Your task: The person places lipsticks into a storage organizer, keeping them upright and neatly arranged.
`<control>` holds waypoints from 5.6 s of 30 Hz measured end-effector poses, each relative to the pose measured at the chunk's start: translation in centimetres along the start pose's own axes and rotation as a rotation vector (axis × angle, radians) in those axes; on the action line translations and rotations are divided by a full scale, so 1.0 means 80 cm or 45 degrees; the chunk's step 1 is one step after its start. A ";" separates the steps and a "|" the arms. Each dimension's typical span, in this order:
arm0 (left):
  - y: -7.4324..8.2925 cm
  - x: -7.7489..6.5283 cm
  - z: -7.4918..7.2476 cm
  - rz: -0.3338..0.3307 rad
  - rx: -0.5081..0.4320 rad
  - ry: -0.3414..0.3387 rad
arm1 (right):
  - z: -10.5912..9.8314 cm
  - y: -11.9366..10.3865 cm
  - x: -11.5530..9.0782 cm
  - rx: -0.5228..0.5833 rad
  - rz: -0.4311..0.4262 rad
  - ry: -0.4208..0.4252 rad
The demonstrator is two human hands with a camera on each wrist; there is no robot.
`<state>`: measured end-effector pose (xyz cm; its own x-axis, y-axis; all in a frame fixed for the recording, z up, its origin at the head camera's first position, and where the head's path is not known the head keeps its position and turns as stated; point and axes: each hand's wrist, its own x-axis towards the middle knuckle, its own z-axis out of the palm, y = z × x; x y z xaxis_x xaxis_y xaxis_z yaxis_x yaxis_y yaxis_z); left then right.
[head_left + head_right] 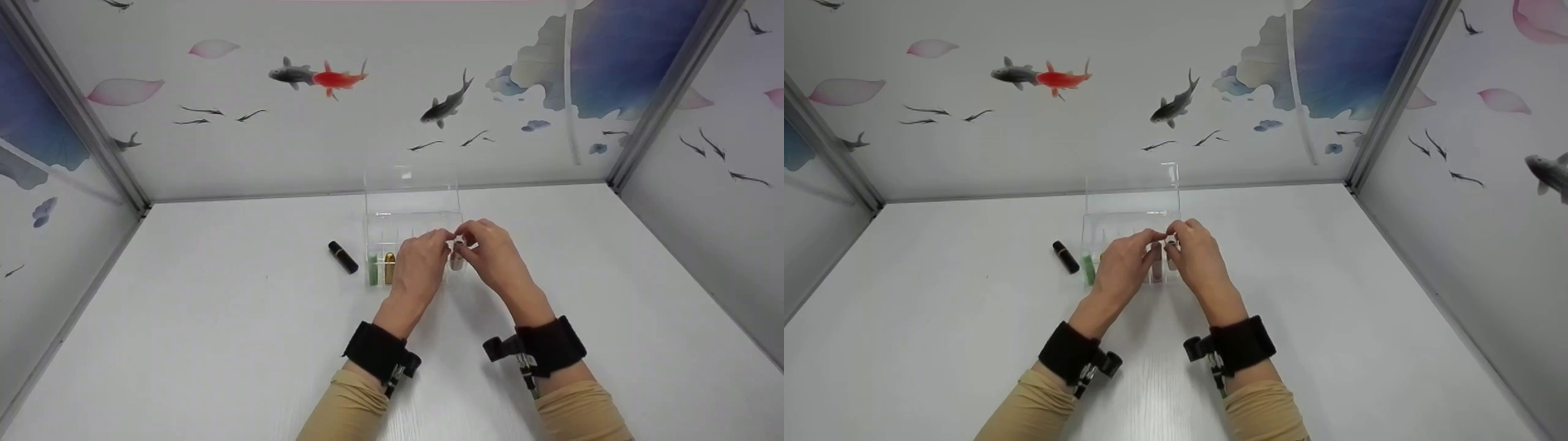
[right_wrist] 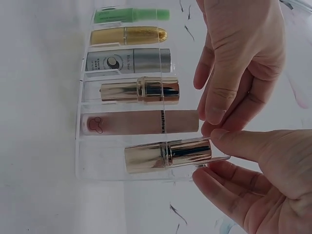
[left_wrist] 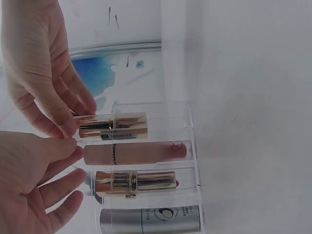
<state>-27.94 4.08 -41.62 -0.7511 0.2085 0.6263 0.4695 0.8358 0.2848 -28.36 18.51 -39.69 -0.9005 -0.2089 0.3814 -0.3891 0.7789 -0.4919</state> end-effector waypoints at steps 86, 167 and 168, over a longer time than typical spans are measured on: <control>-0.178 -0.028 -0.089 -0.339 -0.005 -0.156 | 0.069 -0.093 -0.009 0.109 -0.371 -0.088; -0.151 -0.005 -0.148 -0.327 -0.680 -0.228 | 0.132 -0.151 0.016 0.408 -0.164 0.228; -0.148 -0.004 -0.148 -0.304 -0.687 -0.204 | 0.127 -0.148 0.018 0.412 -0.167 0.235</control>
<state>-27.75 -11.86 -36.64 -0.9054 0.1561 0.3948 0.4169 0.5024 0.7575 -27.01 2.98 -41.23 -0.8005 -0.1618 0.5771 -0.5663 0.5195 -0.6398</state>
